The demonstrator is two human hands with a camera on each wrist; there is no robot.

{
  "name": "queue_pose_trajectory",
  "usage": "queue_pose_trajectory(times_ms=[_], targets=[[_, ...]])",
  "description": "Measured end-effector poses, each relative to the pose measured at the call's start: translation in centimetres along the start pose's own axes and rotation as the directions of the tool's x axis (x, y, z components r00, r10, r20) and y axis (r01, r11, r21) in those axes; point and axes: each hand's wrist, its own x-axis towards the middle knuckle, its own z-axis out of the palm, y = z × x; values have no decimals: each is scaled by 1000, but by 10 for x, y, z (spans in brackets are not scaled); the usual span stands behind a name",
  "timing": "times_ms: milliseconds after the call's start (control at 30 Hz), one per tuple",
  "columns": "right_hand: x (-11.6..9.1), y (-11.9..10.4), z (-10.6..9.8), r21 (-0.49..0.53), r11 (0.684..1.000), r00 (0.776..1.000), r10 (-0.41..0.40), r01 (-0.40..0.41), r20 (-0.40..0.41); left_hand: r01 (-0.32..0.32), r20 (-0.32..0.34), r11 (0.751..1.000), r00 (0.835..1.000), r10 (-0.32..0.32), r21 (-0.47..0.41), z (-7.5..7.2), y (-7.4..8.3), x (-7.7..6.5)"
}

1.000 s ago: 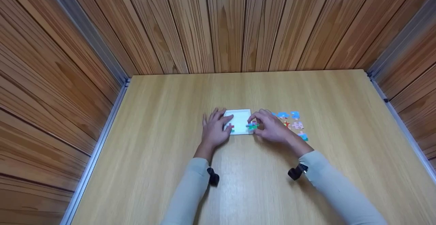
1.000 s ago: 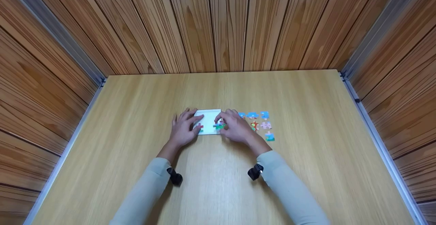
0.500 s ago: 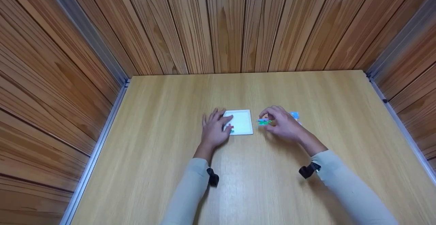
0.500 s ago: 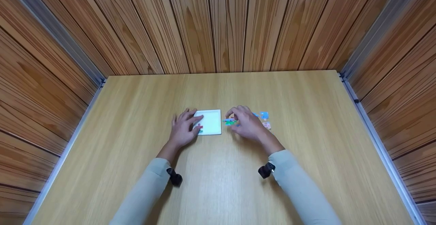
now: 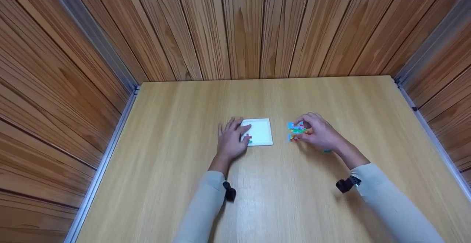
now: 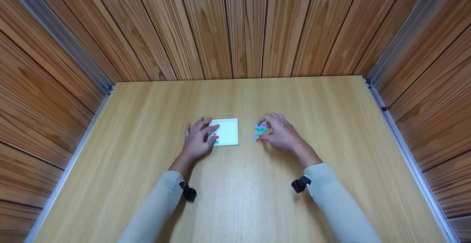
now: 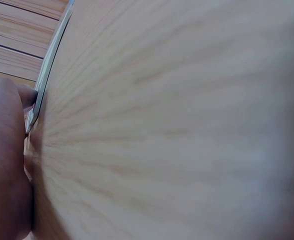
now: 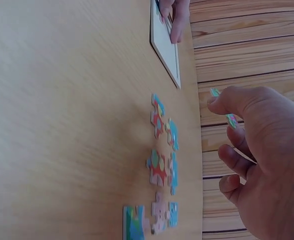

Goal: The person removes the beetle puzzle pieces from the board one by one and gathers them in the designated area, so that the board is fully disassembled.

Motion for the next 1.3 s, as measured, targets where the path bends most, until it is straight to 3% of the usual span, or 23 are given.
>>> queue_pose_trajectory(times_ms=[133, 400, 700, 1300], targets=[[-3, 5, -5, -14, 1000, 1000, -3, 3, -17, 0, -1, 1000, 1000, 0, -1, 0, 0, 0], [-15, 14, -14, -23, 1000, 999, 20, -19, 25, 5, 9, 1000, 1000, -5, 17, 0, 1, 0], [-27, 21, -17, -42, 999, 999, -25, 26, 33, 17, 3, 1000, 1000, -17, 0, 1, 0, 1], [-47, 30, -5, -39, 999, 995, 30, -27, 96, 7, 12, 1000, 1000, -7, -11, 1, -1, 0]])
